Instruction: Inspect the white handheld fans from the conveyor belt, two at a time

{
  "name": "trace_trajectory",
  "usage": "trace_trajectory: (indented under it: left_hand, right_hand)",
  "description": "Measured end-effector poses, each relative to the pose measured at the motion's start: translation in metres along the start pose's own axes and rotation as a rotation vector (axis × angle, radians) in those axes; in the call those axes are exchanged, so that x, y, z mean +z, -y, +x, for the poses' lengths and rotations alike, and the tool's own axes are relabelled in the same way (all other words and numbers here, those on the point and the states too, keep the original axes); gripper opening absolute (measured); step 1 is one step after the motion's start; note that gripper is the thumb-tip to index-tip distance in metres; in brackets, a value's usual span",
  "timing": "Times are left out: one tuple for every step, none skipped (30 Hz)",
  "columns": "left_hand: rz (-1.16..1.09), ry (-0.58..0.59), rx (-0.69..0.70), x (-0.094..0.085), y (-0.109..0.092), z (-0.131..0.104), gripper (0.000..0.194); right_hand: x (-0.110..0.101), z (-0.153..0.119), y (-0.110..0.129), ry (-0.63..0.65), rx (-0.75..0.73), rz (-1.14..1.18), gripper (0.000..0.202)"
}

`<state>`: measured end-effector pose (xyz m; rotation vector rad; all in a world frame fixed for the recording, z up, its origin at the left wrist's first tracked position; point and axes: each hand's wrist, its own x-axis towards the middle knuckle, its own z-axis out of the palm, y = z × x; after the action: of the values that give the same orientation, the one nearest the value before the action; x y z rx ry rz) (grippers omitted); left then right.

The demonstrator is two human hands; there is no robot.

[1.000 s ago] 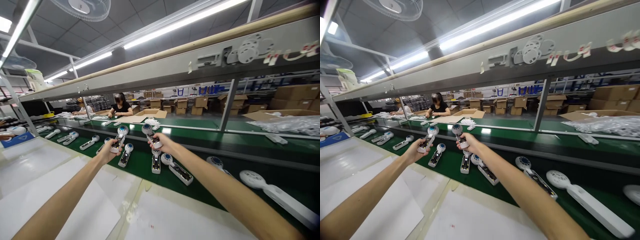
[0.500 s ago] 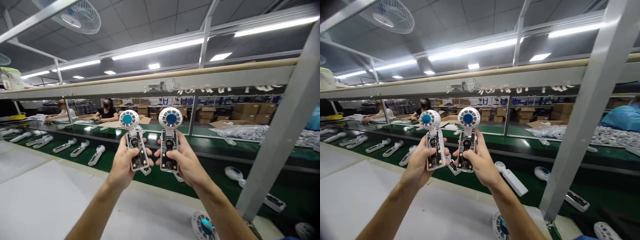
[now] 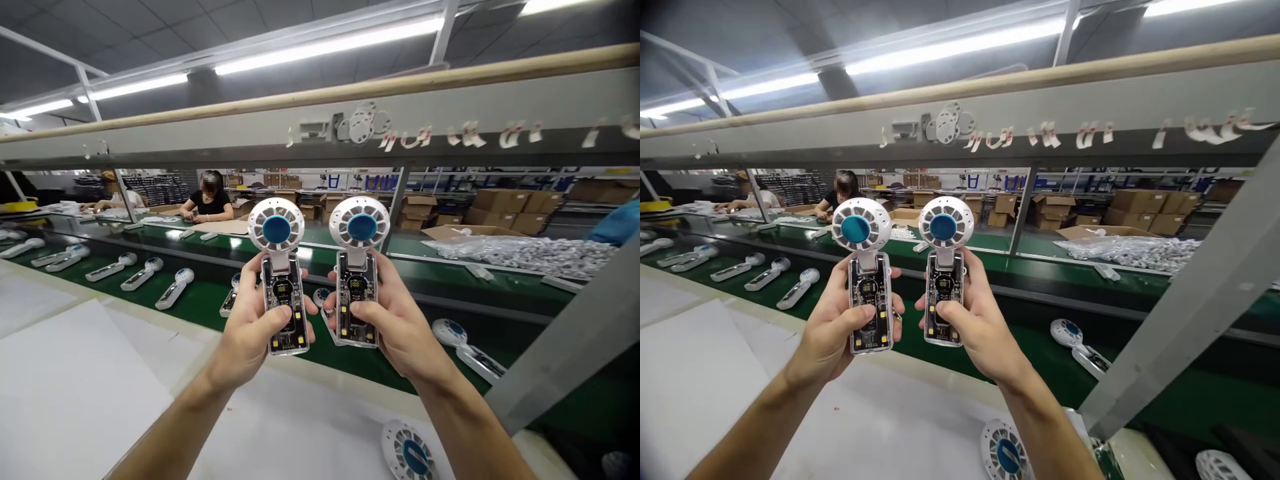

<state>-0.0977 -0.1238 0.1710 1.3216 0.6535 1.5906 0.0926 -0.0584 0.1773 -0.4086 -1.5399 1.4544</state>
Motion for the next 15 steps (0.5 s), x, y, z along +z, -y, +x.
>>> trace_trajectory:
  left_hand:
    - [-0.013,-0.001,0.003,-0.001,0.001,0.001,0.064]
    - [-0.026,-0.005,0.005,-0.001,0.003,0.002,0.064]
    - [-0.036,-0.004,0.004,-0.002,0.004,0.003,0.063]
    - [-0.042,0.001,-0.003,-0.004,0.005,0.004,0.063]
    - [-0.042,0.013,-0.013,-0.005,0.006,0.005,0.062]
    - [-0.036,0.026,-0.027,-0.007,0.006,0.005,0.062]
    - [-0.028,0.038,-0.044,-0.009,0.007,0.006,0.063]
    - [-0.022,0.045,-0.056,-0.011,0.007,0.006,0.063]
    - [-0.020,0.044,-0.064,-0.013,0.007,0.007,0.064]
    - [-0.024,0.033,-0.068,-0.014,0.008,0.008,0.065]
    - [-0.032,0.018,-0.074,-0.015,0.008,0.008,0.066]
    - [-0.046,0.002,-0.086,-0.015,0.008,0.010,0.067]
    - [-0.062,-0.009,-0.104,-0.016,0.008,0.011,0.069]
    - [-0.079,-0.017,-0.125,-0.016,0.008,0.013,0.072]
    - [-0.094,-0.026,-0.147,-0.016,0.008,0.014,0.075]
  right_hand:
    - [0.000,0.001,-0.001,-0.004,0.004,-0.008,0.078]
    - [0.000,0.003,-0.003,-0.009,0.009,-0.013,0.078]
    - [-0.001,0.004,-0.004,-0.012,0.014,-0.016,0.078]
    - [-0.001,0.005,-0.006,-0.010,0.025,-0.021,0.078]
    - [-0.002,0.007,-0.007,-0.005,0.036,-0.025,0.077]
    - [-0.003,0.008,-0.009,0.002,0.049,-0.026,0.077]
    - [-0.005,0.009,-0.010,0.011,0.062,-0.025,0.076]
    - [-0.006,0.010,-0.012,0.013,0.070,-0.020,0.076]
    - [-0.007,0.011,-0.014,0.012,0.078,-0.013,0.075]
    - [-0.007,0.013,-0.016,0.003,0.083,-0.006,0.074]
    - [-0.008,0.014,-0.017,-0.011,0.086,-0.001,0.073]
    - [-0.009,0.015,-0.019,-0.025,0.089,0.001,0.072]
    - [-0.010,0.016,-0.021,-0.035,0.095,0.002,0.073]
    - [-0.011,0.017,-0.023,-0.039,0.104,0.001,0.074]
    - [-0.012,0.018,-0.024,-0.038,0.115,-0.001,0.076]
